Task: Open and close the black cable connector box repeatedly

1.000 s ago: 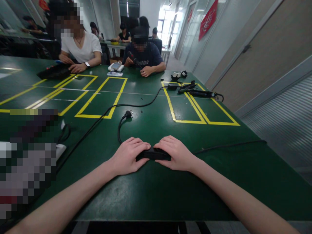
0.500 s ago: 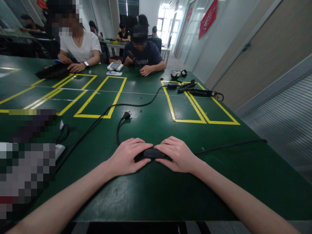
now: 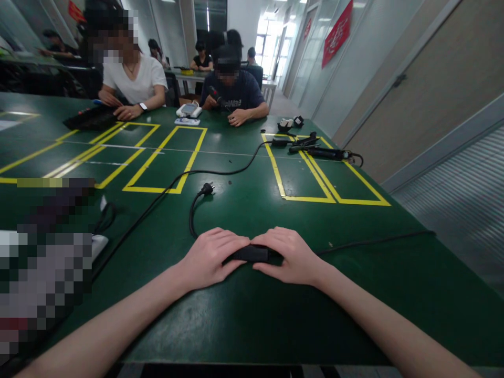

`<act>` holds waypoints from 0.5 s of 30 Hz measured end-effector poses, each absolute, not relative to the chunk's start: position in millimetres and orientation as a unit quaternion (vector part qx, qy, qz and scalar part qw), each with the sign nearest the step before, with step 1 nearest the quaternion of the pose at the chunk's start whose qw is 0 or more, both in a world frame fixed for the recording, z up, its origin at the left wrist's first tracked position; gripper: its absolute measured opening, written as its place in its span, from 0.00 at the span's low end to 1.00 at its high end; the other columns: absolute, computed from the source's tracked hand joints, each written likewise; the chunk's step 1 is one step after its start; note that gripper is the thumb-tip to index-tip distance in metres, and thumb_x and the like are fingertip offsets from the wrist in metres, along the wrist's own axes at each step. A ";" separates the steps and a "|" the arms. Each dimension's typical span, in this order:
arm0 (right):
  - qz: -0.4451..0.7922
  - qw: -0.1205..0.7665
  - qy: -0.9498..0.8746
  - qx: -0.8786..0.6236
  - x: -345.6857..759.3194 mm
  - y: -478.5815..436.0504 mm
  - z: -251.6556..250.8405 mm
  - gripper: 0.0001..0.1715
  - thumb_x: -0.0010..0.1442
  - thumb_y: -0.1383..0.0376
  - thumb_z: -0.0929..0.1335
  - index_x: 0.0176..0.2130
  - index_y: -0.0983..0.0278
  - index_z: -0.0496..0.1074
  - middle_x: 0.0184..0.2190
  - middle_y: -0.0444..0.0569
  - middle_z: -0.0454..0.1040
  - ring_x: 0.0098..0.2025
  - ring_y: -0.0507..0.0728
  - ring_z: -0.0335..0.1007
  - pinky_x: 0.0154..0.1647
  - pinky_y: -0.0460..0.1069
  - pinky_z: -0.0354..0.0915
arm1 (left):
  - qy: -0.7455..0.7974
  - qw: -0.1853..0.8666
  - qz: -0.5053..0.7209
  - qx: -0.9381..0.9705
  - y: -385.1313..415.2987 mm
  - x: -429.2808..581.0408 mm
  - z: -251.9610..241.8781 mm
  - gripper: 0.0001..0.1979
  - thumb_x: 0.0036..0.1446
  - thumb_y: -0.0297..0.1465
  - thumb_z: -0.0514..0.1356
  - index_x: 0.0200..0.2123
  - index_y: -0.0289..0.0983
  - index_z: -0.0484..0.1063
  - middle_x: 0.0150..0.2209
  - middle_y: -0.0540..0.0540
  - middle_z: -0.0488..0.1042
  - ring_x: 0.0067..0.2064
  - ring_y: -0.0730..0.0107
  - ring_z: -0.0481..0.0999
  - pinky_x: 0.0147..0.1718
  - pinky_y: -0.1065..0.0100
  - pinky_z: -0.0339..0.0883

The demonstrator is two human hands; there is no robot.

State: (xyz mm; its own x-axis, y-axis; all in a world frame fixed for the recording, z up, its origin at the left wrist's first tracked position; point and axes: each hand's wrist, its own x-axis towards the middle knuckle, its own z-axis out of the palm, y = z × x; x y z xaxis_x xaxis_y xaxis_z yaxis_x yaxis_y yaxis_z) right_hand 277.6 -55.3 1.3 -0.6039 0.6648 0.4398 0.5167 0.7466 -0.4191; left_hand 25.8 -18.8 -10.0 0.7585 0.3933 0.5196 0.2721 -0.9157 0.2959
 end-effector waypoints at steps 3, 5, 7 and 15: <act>0.303 0.266 -0.832 -0.382 280.5 -58.4 5.5 0.18 0.62 0.55 0.75 0.46 0.62 0.71 0.31 0.42 0.76 0.27 0.52 0.70 0.28 0.46 0.64 | 0.152 0.045 0.308 0.938 -18.8 25.1 -10.3 0.14 0.73 0.33 0.56 0.58 0.37 0.71 0.51 0.40 0.83 0.50 0.60 0.82 0.50 0.58 0.74; 0.397 0.242 -0.790 -0.400 281.7 -60.8 7.8 0.20 0.60 0.55 0.76 0.43 0.61 0.67 0.26 0.37 0.68 0.23 0.49 0.63 0.22 0.43 0.58 | 0.137 0.017 0.306 0.942 -19.0 25.1 -9.7 0.15 0.73 0.32 0.57 0.59 0.37 0.71 0.51 0.41 0.83 0.51 0.59 0.82 0.51 0.57 0.74; 0.443 0.241 -0.764 -0.403 281.0 -62.8 8.3 0.20 0.60 0.55 0.76 0.42 0.60 0.65 0.26 0.36 0.65 0.23 0.48 0.59 0.21 0.43 0.54 | 0.130 0.008 0.303 0.944 -19.5 25.5 -8.4 0.16 0.72 0.32 0.57 0.60 0.38 0.70 0.50 0.41 0.83 0.50 0.58 0.82 0.51 0.56 0.74; 0.537 0.361 -0.649 -0.400 288.6 -52.2 10.2 0.27 0.57 0.44 0.75 0.36 0.60 0.64 0.33 0.44 0.75 0.22 0.48 0.59 0.21 0.44 0.54 | 0.190 -0.025 0.396 0.898 -21.9 20.0 -1.4 0.24 0.66 0.30 0.64 0.64 0.43 0.69 0.62 0.40 0.76 0.63 0.50 0.73 0.62 0.47 0.66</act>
State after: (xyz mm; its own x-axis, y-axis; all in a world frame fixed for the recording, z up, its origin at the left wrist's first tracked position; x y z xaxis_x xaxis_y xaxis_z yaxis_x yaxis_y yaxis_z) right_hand 288.6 -52.2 10.2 -0.4195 0.9069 0.0388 0.1311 0.1028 -0.9860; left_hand 20.0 -21.9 -1.4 0.6147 0.3206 0.7207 0.3606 -0.9268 0.1048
